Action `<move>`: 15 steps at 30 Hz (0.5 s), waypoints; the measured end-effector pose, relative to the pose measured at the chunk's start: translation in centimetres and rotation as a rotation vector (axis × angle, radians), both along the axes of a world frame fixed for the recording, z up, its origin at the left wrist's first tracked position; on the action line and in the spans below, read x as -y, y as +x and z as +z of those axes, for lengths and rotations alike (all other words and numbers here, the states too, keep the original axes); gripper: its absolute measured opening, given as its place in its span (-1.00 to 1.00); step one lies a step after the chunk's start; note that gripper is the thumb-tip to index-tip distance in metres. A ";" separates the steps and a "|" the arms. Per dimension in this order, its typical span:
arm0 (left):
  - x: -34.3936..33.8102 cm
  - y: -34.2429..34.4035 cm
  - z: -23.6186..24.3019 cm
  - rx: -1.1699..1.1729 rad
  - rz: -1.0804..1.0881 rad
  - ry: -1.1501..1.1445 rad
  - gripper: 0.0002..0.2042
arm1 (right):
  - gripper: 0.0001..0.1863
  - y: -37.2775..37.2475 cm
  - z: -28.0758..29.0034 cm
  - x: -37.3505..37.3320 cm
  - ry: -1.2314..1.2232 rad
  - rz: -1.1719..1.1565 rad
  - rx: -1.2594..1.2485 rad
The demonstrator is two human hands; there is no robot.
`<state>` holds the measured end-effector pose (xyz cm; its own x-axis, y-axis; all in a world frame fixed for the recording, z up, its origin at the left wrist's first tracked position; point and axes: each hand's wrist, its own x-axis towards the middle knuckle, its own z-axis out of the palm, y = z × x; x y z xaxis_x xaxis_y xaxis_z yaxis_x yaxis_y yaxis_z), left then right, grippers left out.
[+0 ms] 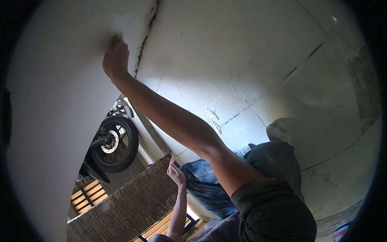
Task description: Sand the corner and edges of a white wall using sandpaper.
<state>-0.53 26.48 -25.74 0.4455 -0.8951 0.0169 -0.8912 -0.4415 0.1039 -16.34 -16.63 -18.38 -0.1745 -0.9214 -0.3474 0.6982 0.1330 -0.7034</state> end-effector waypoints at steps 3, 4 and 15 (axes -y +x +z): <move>-0.1 0.0 0.2 0.014 0.009 -0.005 -0.47 | -0.45 -0.1 -0.1 -0.2 -0.326 -0.718 -0.085; -0.1 0.0 0.2 0.015 -0.017 0.001 -0.47 | -0.45 -0.3 -0.1 -0.6 -0.283 -0.651 -0.058; -0.2 -0.1 0.0 0.049 0.019 0.018 -0.46 | -0.38 0.6 0.5 -1.1 -0.414 -0.689 -0.209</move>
<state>-0.58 26.63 -25.73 0.4614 -0.8869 0.0230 -0.8865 -0.4598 0.0522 -15.69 -15.56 -17.92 -0.7698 -0.6307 0.0987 0.3780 -0.5749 -0.7257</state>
